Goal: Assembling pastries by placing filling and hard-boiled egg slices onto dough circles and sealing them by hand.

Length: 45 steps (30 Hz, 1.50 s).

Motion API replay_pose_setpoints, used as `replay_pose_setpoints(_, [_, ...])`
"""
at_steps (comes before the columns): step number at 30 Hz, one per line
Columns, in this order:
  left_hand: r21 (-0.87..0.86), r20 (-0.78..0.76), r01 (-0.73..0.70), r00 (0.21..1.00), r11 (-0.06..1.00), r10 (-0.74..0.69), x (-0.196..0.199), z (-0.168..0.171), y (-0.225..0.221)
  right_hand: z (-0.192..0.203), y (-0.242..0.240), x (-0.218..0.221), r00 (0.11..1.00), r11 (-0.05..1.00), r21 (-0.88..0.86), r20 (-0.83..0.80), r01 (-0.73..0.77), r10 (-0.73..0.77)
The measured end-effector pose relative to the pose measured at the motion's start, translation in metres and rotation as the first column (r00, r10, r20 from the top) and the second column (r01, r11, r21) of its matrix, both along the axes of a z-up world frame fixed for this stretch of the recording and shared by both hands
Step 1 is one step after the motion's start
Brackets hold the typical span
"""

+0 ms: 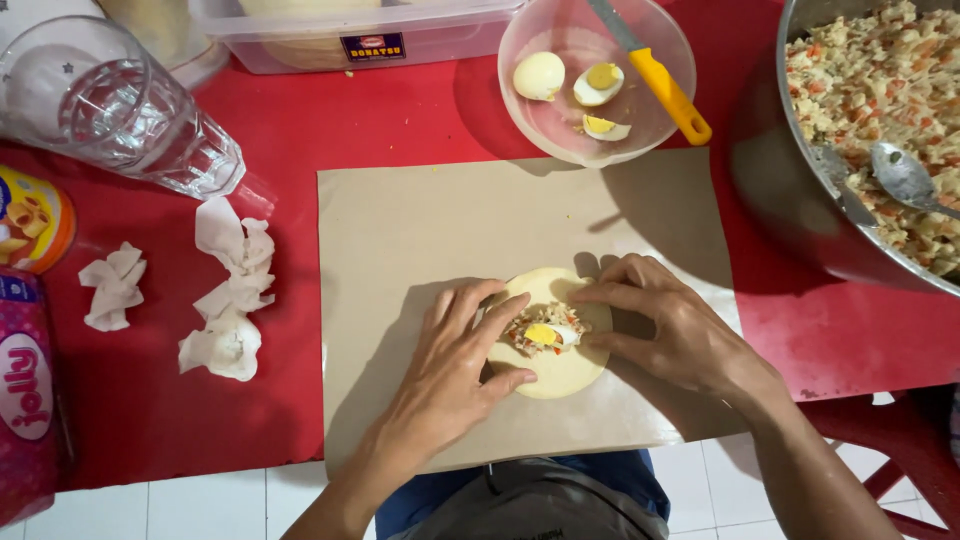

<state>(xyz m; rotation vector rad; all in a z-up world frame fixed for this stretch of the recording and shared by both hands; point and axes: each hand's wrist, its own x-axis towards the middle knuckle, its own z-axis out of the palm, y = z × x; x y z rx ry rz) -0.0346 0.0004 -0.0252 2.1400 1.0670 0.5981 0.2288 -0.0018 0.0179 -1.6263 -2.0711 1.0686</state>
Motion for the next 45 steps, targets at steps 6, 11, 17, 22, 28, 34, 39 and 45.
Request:
replay_pose_setpoints(6, [-0.249,0.106,0.03,0.994,0.968,-0.003,-0.004,0.026,0.022,-0.001,0.008,-0.004,0.988,0.978,0.183,-0.134,0.098,-0.074])
replay_pose_setpoints(11, [-0.238,0.108,-0.006,0.994,0.971,0.033,0.003,0.026,0.037,-0.02,0.024,-0.022,0.984,0.977,0.126,-0.054,0.173,-0.168])
replay_pose_setpoints(17, [-0.261,0.081,-0.021,0.996,0.965,0.043,0.013,0.016,0.049,-0.019,0.039,-0.029,0.982,0.979,-0.094,0.059,0.183,-0.178])
replay_pose_setpoints(22, [-0.28,0.022,0.004,1.0,0.96,0.002,0.018,0.018,0.054,-0.028,0.038,-0.021,0.984,0.99,-0.058,-0.114,0.129,-0.135])
replay_pose_setpoints(28, [-0.202,0.23,0.071,0.973,0.977,-0.023,0.024,0.008,0.055,-0.017,0.018,-0.021,0.952,0.985,0.008,-0.256,0.173,-0.165])
replay_pose_setpoints(34, [-0.3,0.21,0.064,0.978,0.952,0.0,0.027,0.009,0.055,-0.014,-0.042,-0.016,0.995,0.808,0.586,-0.1,0.059,0.0])
replay_pose_setpoints(39, [-0.23,0.062,-0.058,0.995,0.971,0.074,0.027,0.01,0.058,-0.02,-0.064,-0.037,0.958,0.675,0.68,0.177,-0.286,0.228])
replay_pose_setpoints(45, [0.332,0.168,0.06,0.978,0.941,-0.121,-0.012,0.037,0.014,-0.029,-0.084,-0.02,0.963,0.886,0.387,-0.024,0.256,-0.268])
